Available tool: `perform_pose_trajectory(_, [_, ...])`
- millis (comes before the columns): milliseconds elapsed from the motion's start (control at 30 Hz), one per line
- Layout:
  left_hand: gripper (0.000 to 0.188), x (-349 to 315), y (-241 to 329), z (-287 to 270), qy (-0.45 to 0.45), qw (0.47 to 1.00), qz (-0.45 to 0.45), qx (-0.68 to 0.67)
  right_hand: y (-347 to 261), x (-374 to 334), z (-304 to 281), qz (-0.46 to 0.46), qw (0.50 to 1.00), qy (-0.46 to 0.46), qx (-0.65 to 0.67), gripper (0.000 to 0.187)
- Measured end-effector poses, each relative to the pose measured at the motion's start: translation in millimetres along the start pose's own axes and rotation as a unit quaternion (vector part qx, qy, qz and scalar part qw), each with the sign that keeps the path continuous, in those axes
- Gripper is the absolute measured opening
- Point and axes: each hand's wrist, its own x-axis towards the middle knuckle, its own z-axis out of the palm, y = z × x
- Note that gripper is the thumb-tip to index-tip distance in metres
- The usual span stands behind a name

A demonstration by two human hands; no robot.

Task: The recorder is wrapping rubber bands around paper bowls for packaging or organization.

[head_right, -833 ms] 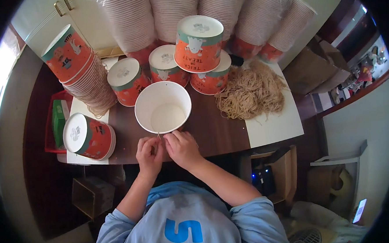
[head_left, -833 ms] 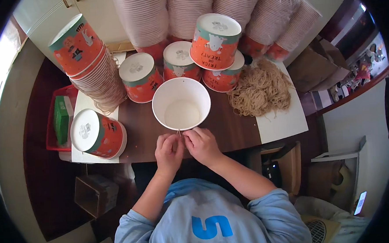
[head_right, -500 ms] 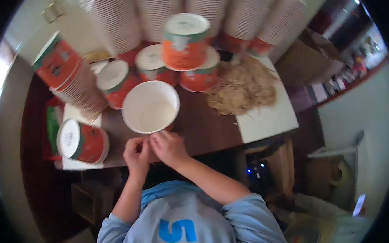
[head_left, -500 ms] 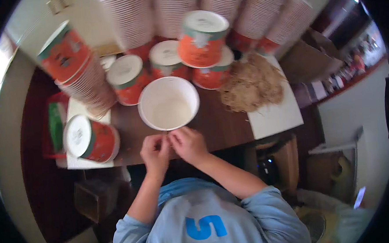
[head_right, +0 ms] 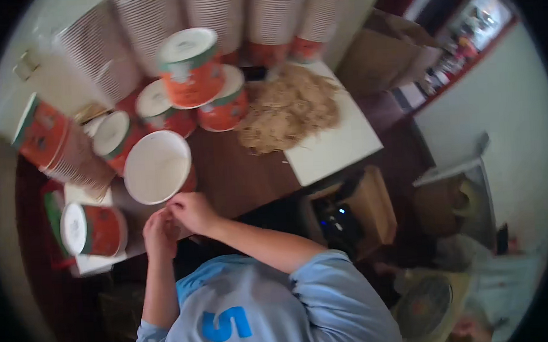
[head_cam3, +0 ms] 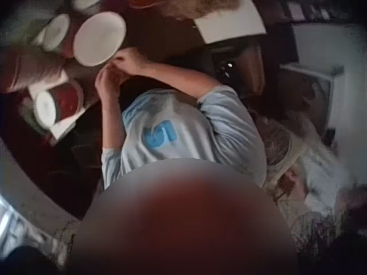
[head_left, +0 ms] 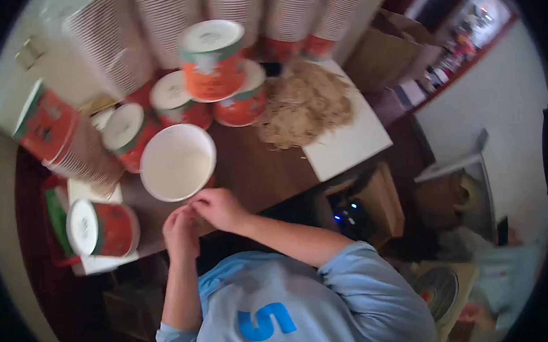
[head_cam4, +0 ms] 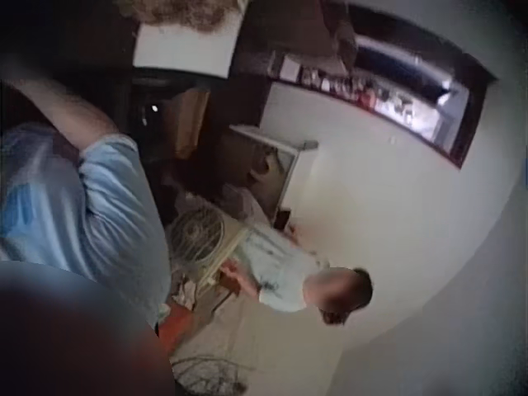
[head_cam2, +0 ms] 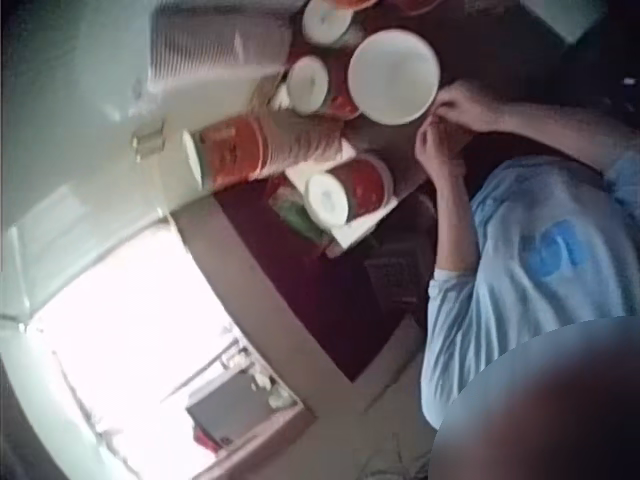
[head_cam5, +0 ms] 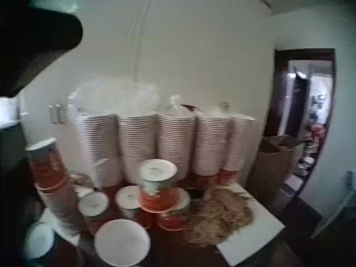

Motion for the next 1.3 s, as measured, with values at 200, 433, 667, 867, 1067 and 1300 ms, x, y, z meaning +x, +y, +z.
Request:
perform_pose_trajectory(200, [0.016,-11.8,13.7,17.9,-0.003,0.999,-0.033,-0.015,8.1,-6.1,-1.0,0.117,0.984,-0.035,0.133,0.021])
perform_pose_trajectory(433, [0.015,-4.2,12.5,-3.0,-0.062,0.997,-0.052,0.000,-1.6,-3.0,9.7,0.225,0.924,-0.022,0.310,0.021])
perform_pose_trajectory(667, [0.015,-6.9,7.8,0.4,-0.005,1.000,-0.002,0.011,-0.9,-5.6,15.7,0.230,0.906,0.002,0.356,0.015])
perform_pose_trajectory(867, [0.015,-7.1,6.1,1.0,-0.001,0.988,0.113,0.102,-6.4,-6.7,11.4,0.274,0.870,-0.008,0.410,0.012])
perform_pose_trajectory(1067, [0.014,-5.2,-2.9,3.4,0.020,0.962,0.200,0.184,4.4,-5.8,6.3,0.292,0.862,-0.018,0.414,0.012])
perform_pose_trajectory(1300, [0.019,-10.9,-3.8,8.1,0.039,0.887,0.360,0.285,1.3,-7.0,9.1,0.304,0.855,-0.001,0.419,0.013])
